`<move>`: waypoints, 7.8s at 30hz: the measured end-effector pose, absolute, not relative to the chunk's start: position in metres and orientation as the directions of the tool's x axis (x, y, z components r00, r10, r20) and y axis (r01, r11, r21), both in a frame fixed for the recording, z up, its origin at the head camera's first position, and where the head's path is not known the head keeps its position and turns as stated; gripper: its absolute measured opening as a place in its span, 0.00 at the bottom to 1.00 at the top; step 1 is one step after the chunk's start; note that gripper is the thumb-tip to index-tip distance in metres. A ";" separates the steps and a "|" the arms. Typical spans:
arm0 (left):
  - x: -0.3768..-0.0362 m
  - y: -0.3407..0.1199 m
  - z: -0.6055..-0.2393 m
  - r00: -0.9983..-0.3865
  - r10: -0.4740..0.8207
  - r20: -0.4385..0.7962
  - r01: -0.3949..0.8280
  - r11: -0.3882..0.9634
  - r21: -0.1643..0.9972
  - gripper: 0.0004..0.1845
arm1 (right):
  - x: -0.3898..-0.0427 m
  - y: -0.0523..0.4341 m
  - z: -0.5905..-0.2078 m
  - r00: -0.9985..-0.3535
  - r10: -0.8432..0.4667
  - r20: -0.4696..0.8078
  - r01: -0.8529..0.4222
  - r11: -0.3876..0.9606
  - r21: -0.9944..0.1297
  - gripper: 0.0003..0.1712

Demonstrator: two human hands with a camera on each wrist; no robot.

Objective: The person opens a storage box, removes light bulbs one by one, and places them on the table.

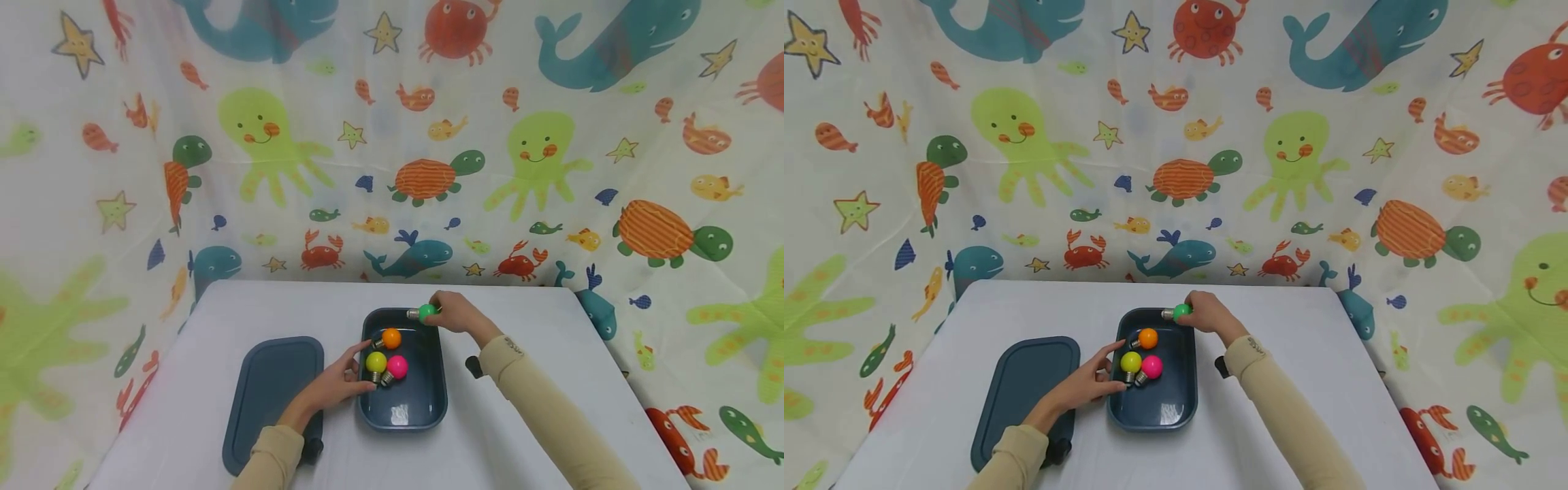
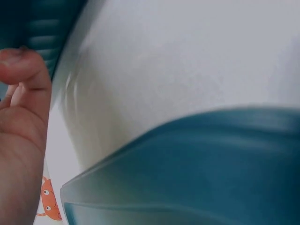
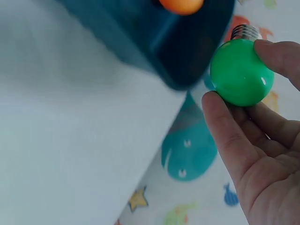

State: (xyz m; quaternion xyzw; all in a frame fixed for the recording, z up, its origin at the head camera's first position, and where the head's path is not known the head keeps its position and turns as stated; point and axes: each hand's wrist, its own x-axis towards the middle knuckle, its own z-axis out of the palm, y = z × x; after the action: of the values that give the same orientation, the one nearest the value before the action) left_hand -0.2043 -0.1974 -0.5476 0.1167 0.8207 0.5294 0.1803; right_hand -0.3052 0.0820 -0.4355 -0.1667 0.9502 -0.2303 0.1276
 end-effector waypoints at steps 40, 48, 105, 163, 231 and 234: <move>-0.220 -0.205 -0.549 -0.902 0.398 -0.166 0.021 0.425 0.905 0.45 | -0.324 0.162 -0.491 -0.930 -0.104 -0.353 0.022 0.942 -0.335 0.21; -0.226 -0.210 -0.550 -0.894 0.415 -0.171 0.032 0.439 0.898 0.45 | -0.325 0.159 -0.490 -0.933 -0.105 -0.344 0.015 0.945 -0.328 0.21; -0.239 -0.220 -0.548 -0.882 0.435 -0.182 0.027 0.432 0.901 0.44 | -0.337 0.055 -0.442 -0.795 -0.599 -0.098 -0.504 0.742 -0.442 0.31; -0.238 -0.221 -0.545 -0.876 0.451 -0.170 0.015 0.377 0.926 0.45 | -0.325 -0.008 -0.486 -0.772 -0.582 -0.256 -0.561 0.813 -0.156 0.22; -0.239 -0.221 -0.546 -0.875 0.447 -0.183 0.003 0.385 0.923 0.47 | -0.319 0.111 -0.433 -0.893 -0.441 -0.086 -0.398 0.866 -0.302 0.24; -0.239 -0.221 -0.545 -0.876 0.446 -0.183 0.004 0.386 0.922 0.47 | -0.317 0.121 -0.434 -0.896 -0.435 -0.091 -0.391 0.870 -0.301 0.24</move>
State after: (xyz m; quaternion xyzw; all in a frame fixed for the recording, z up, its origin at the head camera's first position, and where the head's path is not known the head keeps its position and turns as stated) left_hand -0.2391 -0.2210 -0.5454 0.1397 0.8066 0.5361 0.2062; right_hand -0.3173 0.1212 -0.4336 -0.2143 0.9637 -0.1389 0.0782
